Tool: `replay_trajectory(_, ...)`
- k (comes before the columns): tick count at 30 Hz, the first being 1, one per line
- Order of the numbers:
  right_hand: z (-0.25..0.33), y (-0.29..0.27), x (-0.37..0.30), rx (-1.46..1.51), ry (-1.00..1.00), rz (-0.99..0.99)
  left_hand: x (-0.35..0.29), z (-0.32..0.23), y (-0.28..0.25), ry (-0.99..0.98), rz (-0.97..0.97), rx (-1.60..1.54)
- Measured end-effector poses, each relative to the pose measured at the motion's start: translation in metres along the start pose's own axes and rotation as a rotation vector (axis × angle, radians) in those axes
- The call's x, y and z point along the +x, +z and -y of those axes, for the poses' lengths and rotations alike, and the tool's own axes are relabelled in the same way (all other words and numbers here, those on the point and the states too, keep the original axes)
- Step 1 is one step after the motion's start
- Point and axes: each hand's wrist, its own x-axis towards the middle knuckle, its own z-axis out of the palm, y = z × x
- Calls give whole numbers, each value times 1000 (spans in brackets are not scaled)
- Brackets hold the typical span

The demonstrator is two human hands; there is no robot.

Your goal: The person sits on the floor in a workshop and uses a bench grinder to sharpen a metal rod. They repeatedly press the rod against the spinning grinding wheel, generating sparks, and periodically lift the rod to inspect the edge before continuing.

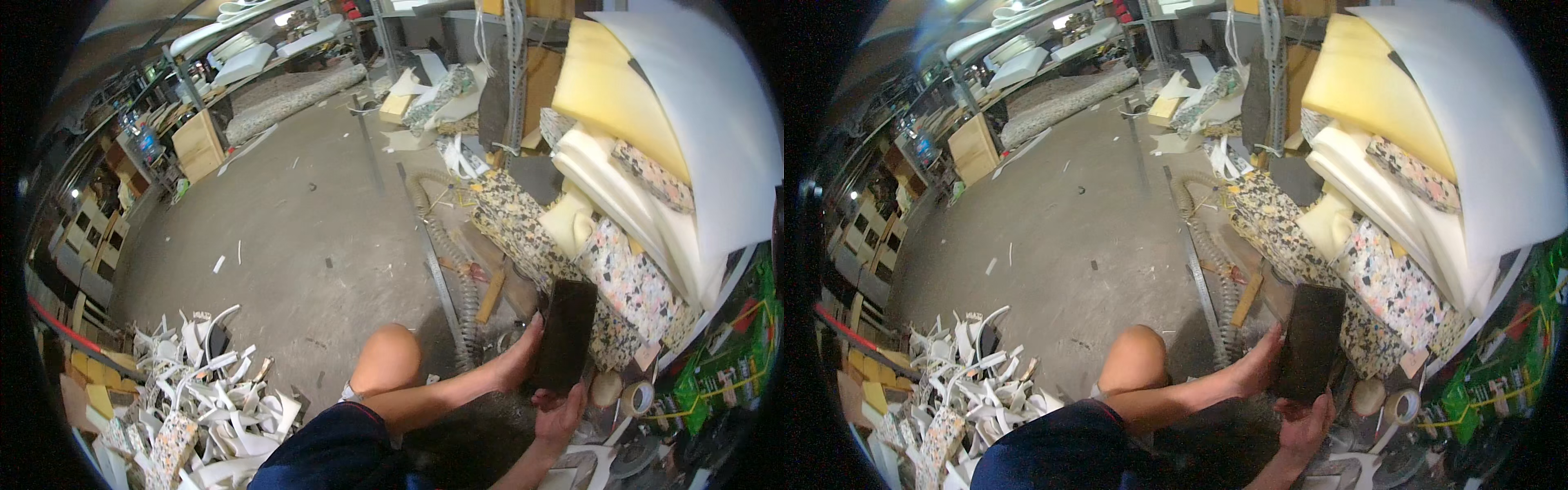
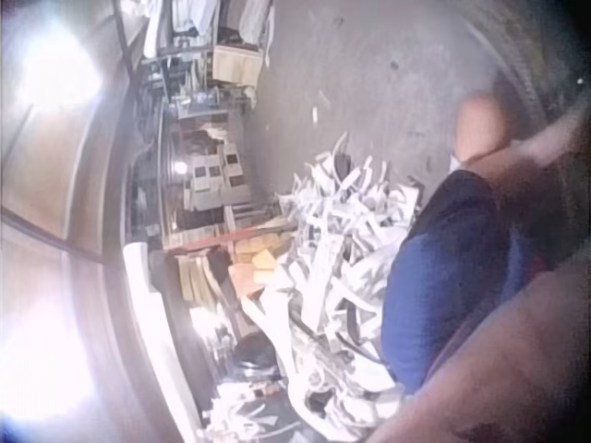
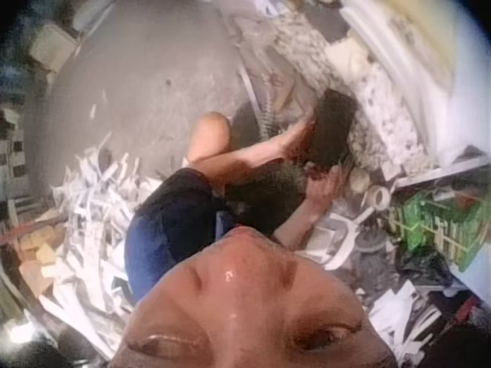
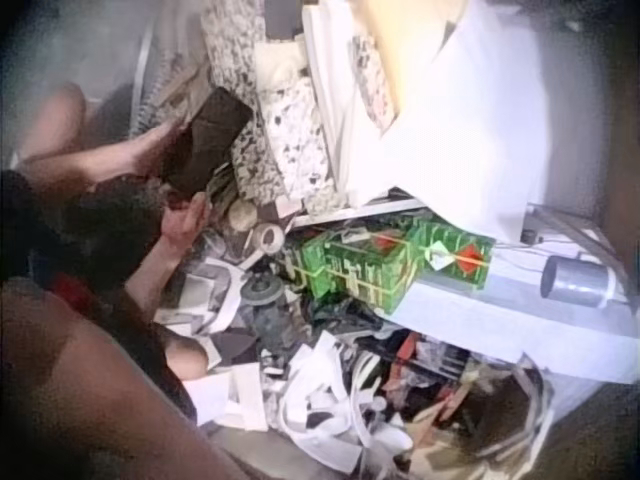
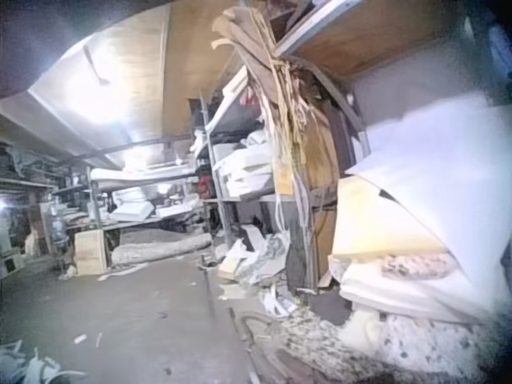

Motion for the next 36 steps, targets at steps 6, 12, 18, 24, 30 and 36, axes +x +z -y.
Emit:
replay_trajectory(6,26,-15,14,-149,-36,35,-18,-19,-5,173,-390,722)
replay_trajectory(12,59,-45,12,-255,-128,43,-78,-56,14,438,-394,1070)
replay_trajectory(18,52,-35,35,-196,-140,47,-140,-116,44,390,-333,1425)
replay_trajectory(24,21,23,71,-283,32,42,-150,-124,15,575,-437,1655)
replay_trajectory(30,-60,60,215,-193,194,80,-169,-123,26,553,-294,1639)
replay_trajectory(36,-104,96,330,-178,229,-1,-177,-135,28,508,-279,1659)
